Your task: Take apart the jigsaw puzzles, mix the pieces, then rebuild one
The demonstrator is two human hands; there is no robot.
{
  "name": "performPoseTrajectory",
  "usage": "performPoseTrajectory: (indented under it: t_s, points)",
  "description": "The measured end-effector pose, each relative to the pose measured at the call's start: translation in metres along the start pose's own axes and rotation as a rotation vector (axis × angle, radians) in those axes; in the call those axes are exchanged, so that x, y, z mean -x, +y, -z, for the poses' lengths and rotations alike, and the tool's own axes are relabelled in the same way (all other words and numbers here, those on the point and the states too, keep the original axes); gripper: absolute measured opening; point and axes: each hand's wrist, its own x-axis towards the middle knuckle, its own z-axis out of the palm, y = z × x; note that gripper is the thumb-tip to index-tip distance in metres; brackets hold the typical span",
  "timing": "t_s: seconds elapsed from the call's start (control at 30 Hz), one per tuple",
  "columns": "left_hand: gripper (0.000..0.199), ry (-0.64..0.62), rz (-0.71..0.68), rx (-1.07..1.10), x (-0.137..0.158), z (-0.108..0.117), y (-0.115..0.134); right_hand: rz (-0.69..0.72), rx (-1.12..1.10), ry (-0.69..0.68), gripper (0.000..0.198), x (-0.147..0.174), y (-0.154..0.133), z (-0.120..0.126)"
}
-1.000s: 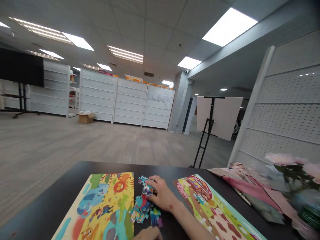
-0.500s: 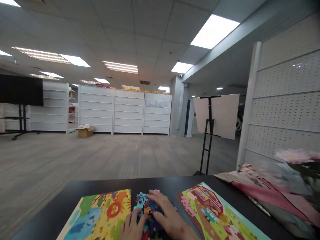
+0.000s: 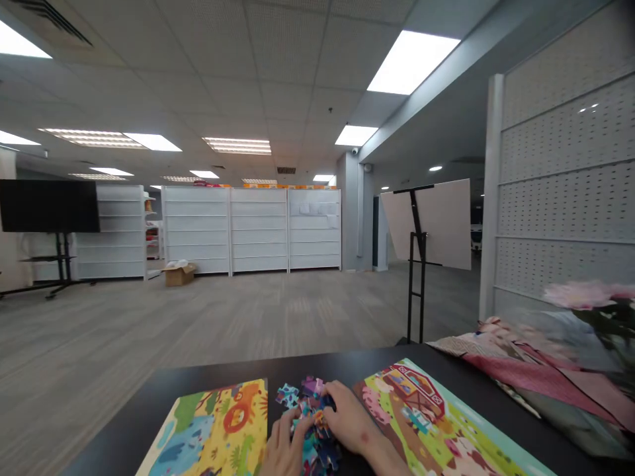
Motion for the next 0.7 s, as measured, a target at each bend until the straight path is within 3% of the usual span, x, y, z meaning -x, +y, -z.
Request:
performPoseTrajectory:
  t_s: [0.13, 0.3, 0.37, 0.5, 0.53, 0.6, 0.7]
  points:
    - [0.068, -0.047, 0.107, -0.077, 0.001, -0.004, -0.001, 0.0, -0.011, 0.06, 0.038, 0.01, 0.001, -0.005]
    - [0.054, -0.024, 0.058, 0.018, -0.008, -0.031, 0.012, 0.082, 0.064, -0.014, 0.043, 0.028, 0.019, -0.03]
    - [0.063, -0.087, 0.044, 0.065, -0.013, -0.03, 0.021, 0.09, 0.142, 0.014, 0.047, 0.035, 0.025, -0.032]
    - [0.122, -0.116, -0.141, 0.235, -0.006, 0.005, 0.033, 0.067, 0.287, 0.173, 0.047, 0.044, 0.021, -0.015]
    - [0.129, -0.119, -0.157, 0.259, 0.0, 0.019, 0.034, 0.085, 0.295, 0.222, 0.044, 0.046, 0.015, -0.011]
    - [0.124, -0.141, -0.13, 0.264, 0.015, 0.047, 0.031, 0.159, 0.284, 0.305, 0.038, 0.054, 0.0, -0.006]
    - [0.094, -0.122, -0.006, 0.279, 0.042, 0.087, 0.013, 0.352, 0.221, 0.301, 0.026, 0.079, -0.031, -0.017]
